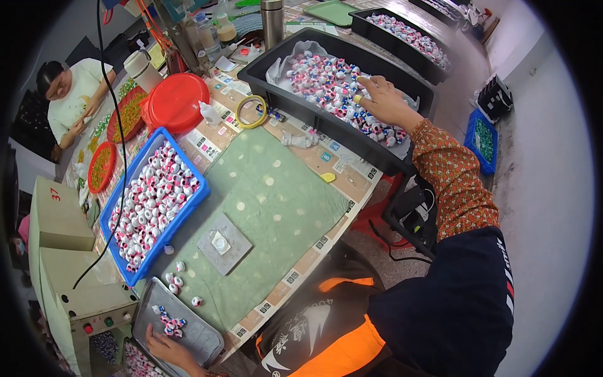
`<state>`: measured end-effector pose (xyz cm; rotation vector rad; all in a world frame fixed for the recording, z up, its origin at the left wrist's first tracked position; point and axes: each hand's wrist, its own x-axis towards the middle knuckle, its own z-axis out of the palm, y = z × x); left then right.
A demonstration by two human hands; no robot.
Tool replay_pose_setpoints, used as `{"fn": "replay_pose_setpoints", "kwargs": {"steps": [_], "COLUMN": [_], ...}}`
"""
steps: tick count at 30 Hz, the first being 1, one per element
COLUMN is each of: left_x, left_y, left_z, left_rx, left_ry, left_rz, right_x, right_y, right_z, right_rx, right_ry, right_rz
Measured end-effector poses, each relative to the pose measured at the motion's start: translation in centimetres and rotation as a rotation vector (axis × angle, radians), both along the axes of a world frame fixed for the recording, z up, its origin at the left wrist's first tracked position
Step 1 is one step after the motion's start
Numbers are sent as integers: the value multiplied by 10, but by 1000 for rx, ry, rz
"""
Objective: The person assembles small figurines by dipping components into adhesive, attaching the pieces together by hand, and placing the assembled figurines onto a tray.
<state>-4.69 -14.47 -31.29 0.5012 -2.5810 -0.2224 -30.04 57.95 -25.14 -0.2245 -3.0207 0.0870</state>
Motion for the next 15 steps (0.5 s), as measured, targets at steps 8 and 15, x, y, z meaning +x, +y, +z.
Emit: {"fn": "replay_pose_setpoints", "kwargs": {"steps": [8, 15], "left_x": [8, 10], "left_y": [30, 47], "left_z": [29, 59], "left_rx": [-204, -121], "left_ry": [59, -77], "left_rz": [67, -15], "right_x": [-20, -25], "right_y": [-8, -19], "right_z": [7, -16], "right_rx": [-135, -28], "right_ry": [19, -139], "right_rz": [59, 81]}}
